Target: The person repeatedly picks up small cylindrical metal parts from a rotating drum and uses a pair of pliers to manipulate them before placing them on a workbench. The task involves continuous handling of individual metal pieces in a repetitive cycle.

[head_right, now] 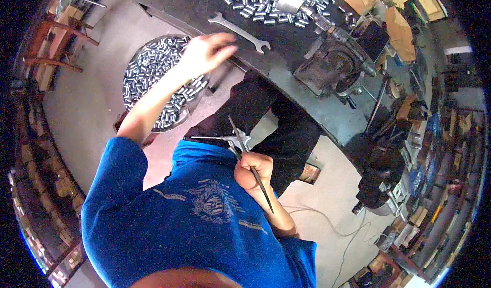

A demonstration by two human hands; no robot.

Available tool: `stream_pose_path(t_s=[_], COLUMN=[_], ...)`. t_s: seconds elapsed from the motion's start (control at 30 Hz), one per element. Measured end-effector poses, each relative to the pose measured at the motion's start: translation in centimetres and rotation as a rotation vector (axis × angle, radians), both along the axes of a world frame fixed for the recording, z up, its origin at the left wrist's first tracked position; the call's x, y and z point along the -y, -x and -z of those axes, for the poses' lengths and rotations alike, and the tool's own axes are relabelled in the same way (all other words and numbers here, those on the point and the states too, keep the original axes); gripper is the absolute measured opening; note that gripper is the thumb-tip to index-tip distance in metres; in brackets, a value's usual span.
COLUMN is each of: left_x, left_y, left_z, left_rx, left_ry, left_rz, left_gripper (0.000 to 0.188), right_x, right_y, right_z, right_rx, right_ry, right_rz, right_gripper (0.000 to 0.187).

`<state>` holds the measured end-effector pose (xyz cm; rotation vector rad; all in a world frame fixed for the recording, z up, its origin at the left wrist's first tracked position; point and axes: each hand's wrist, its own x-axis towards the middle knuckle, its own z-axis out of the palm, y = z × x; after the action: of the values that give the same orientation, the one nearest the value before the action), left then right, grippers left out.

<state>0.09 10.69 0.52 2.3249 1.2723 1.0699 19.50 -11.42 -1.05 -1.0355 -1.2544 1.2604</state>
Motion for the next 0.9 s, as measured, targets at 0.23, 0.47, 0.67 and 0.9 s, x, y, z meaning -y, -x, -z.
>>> stream_pose_path(t_s=[0.23,0.47,0.67,0.9], left_x=[4.3,3.7,3.3,3.4], left_y=[10.8,8.6,8.7,8.1], left_z=[14.3,16.9,16.2,16.2], left_rx=[-0.345,-0.624,-0.677,-0.672], left_ry=[0.505,0.433,0.438,0.534], left_rz=[-0.191,-0.102,-0.107,-0.219], left_gripper=[0.023,0.031,0.017,0.018], right_x=[-0.9,-0.9,-0.9,-0.5], right_y=[0.4,0.6,0.3,0.3], right_z=[-0.7,-1.3,-1.4,-0.8], right_rx=[0.071,-0.003,0.041,0.102], right_ry=[-0.015,-0.031,-0.027,-0.011], right_rz=[-0.087,-0.059,-0.09,-0.041], right_gripper=[0.025,0.024,0.023,0.021])
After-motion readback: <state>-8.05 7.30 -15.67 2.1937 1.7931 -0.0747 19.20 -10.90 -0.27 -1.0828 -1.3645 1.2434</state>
